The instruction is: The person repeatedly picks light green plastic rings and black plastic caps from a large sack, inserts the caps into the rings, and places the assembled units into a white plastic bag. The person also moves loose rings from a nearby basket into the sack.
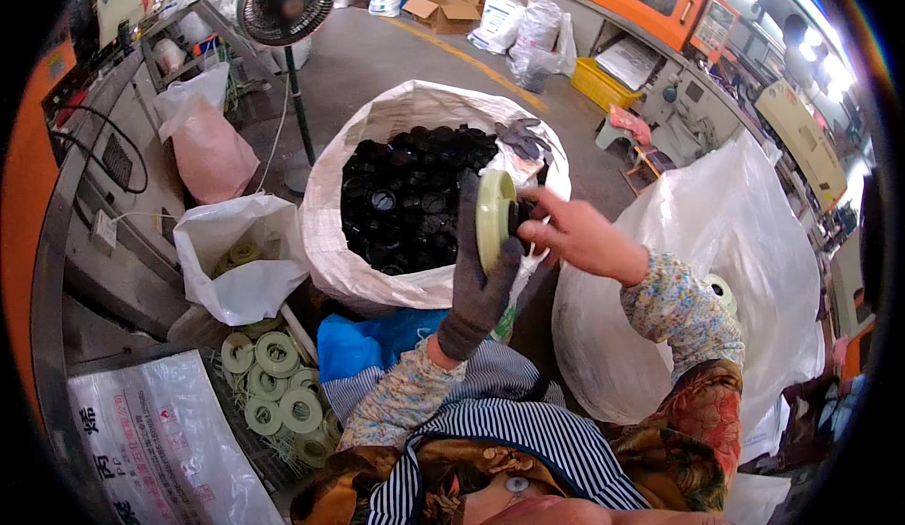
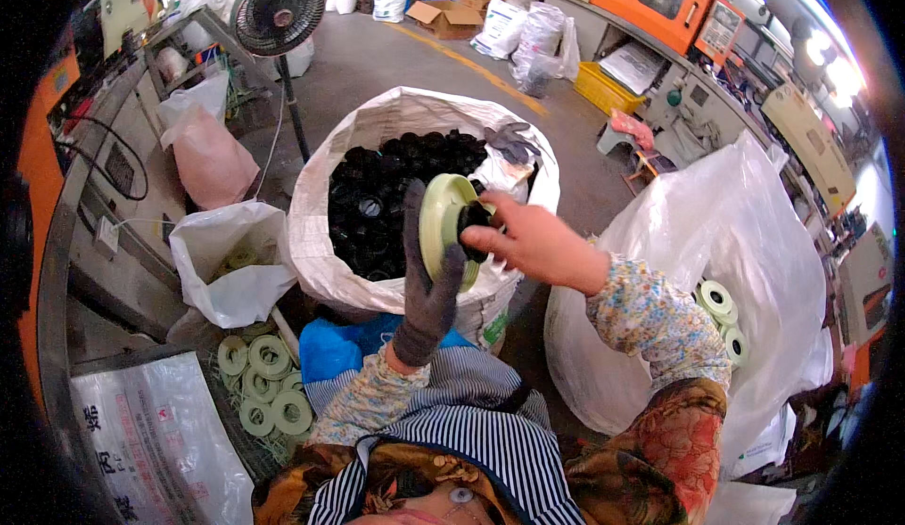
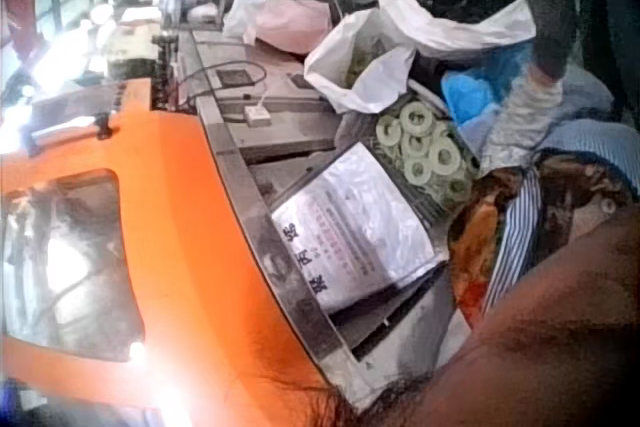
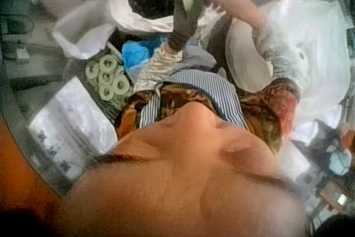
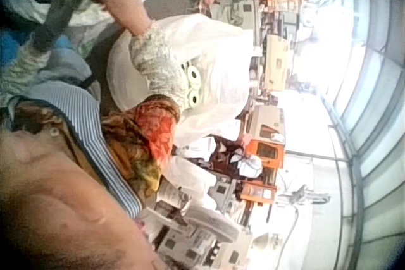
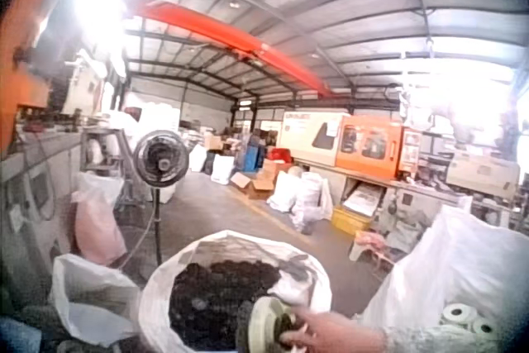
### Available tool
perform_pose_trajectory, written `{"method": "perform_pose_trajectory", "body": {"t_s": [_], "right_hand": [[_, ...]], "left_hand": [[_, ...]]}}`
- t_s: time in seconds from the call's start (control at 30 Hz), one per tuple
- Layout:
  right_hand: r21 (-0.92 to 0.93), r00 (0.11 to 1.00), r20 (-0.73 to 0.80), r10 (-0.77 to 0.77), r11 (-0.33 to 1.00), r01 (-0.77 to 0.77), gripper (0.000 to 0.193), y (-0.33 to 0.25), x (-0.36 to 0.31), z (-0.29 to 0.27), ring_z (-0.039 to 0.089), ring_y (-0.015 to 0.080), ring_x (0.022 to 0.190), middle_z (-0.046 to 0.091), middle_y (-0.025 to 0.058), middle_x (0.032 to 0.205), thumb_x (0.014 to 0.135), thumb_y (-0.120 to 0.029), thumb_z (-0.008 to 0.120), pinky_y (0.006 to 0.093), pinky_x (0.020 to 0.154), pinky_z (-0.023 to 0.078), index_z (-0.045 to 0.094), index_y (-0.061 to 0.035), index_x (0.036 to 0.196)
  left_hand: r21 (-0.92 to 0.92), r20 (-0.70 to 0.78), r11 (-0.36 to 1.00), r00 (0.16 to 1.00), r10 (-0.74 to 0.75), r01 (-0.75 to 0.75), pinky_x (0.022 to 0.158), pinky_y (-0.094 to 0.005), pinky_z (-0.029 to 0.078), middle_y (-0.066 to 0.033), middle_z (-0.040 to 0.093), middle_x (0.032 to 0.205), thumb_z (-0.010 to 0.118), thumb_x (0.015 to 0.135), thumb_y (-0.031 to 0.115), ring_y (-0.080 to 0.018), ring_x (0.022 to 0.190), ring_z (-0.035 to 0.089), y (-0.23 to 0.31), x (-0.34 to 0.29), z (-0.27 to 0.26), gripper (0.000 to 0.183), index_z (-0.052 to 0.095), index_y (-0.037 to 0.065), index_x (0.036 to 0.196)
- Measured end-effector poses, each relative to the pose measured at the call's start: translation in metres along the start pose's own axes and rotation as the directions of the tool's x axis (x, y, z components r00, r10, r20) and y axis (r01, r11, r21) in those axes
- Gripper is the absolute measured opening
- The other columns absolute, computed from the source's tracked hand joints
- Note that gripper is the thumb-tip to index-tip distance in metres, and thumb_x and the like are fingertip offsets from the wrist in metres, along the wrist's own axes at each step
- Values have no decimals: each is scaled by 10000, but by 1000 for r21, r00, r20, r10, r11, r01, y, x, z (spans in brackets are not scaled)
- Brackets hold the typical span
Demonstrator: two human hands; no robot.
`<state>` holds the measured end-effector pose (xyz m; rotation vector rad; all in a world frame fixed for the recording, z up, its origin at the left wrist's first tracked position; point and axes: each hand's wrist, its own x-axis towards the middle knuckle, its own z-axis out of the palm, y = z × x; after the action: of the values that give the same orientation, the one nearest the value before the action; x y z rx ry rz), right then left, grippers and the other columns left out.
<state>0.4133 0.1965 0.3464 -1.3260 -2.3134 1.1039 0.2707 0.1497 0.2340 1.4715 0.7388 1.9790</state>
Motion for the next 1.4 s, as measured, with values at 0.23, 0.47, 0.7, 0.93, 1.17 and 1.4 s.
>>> {"method": "perform_pose_trajectory", "body": {"t_s": [0.23,0.47,0.7,0.93,1.17,1.4], "right_hand": [[-346,878,38,-477,818,459,755,-6,28,50,620,385,955,522,250,1210,776,-183,757,418,817,511,355,20,1382],[-599,725,114,-680,534,596,778,-9,50,77,553,397,1088,451,216,1347,724,-140,759,452,894,497,389,-53,1402],[-713,627,319,-711,256,653,773,-11,73,80,567,317,1063,454,174,1364,686,-108,723,385,825,549,425,-107,1399],[-130,953,249,-175,969,212,793,-31,88,89,659,338,864,524,250,1248,813,-367,768,411,729,533,369,5,1389],[-407,844,255,-472,739,536,768,-27,85,117,589,404,1007,515,247,1193,780,-232,766,442,817,498,348,23,1372],[-516,726,311,-613,533,671,837,-30,93,130,550,407,1089,471,236,1291,732,-193,794,423,886,500,337,3,1406]], "left_hand": [[-38,-52,999,998,-26,24,1149,-421,260,-218,250,1536,550,974,257,-337,1397,317,5,-11,-44,716,162,15,1525],[-113,-94,986,987,-132,121,1153,-393,263,-172,247,1550,492,1006,348,-297,1406,303,-1,-10,-83,680,178,47,1529],[177,-30,983,998,51,-45,1132,-367,303,-169,269,1536,496,1012,336,-275,1378,347,-8,-15,-113,665,194,43,1527],[0,-167,994,980,-110,111,1124,-376,314,-191,299,1526,512,1004,303,-290,1376,358,-10,-18,-118,667,199,23,1522],[13,-159,992,980,-123,127,1150,-374,265,-175,273,1542,426,1037,340,-289,1393,331,-8,-25,-130,619,203,23,1519],[329,-92,939,986,139,-102,1148,-358,268,-180,251,1551,385,1055,304,-287,1400,322,-13,-30,-151,571,202,17,1514]]}}
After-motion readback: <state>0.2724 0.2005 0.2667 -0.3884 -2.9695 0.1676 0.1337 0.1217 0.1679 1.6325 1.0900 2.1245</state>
